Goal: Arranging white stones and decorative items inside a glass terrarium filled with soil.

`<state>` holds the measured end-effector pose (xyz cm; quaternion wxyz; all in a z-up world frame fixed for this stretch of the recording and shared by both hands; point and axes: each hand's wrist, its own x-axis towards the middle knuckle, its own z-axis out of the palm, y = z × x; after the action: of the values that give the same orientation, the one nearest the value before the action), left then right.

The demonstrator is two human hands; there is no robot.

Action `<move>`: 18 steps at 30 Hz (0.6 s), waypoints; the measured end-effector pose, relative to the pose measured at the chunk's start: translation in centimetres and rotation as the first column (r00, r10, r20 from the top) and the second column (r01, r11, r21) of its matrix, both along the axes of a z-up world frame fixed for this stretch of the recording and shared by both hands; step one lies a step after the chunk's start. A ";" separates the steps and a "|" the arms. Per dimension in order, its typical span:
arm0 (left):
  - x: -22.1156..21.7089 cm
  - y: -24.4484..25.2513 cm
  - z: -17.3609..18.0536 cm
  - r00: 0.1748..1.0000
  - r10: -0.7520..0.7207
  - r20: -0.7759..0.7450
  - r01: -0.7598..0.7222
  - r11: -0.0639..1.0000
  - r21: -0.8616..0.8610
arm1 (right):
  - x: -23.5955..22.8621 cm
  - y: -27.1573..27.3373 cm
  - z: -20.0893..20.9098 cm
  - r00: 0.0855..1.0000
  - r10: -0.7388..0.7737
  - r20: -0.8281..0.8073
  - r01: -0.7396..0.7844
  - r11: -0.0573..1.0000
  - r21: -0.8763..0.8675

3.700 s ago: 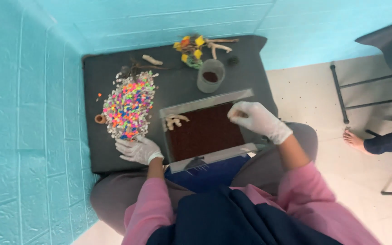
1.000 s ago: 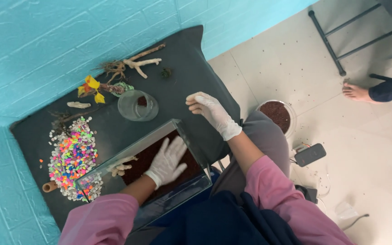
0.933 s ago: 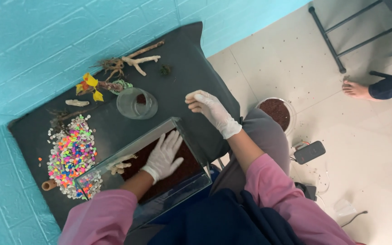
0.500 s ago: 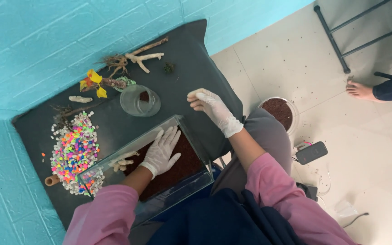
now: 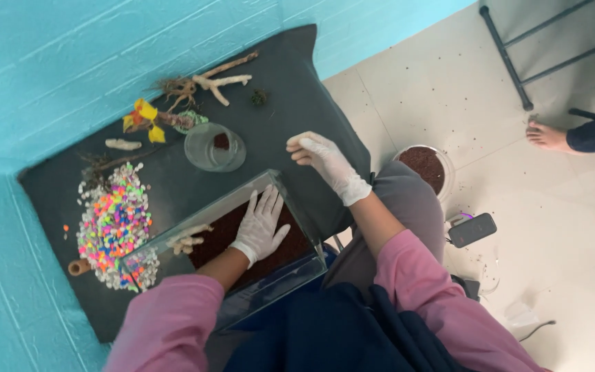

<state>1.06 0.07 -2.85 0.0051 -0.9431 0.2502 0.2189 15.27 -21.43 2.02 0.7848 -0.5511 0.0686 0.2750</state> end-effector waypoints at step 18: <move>2.6 -0.6 -1.1 -0.041 -0.034 -0.999 -0.889 0.458 0.020 | 0.6 -0.1 -1.8 1.000 0.020 -0.013 -0.020 1.000 -0.005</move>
<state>3.62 -0.50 -3.91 -0.5825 -0.5086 -0.1138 0.6237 15.89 -21.50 0.24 0.7802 -0.5521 0.0689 0.2860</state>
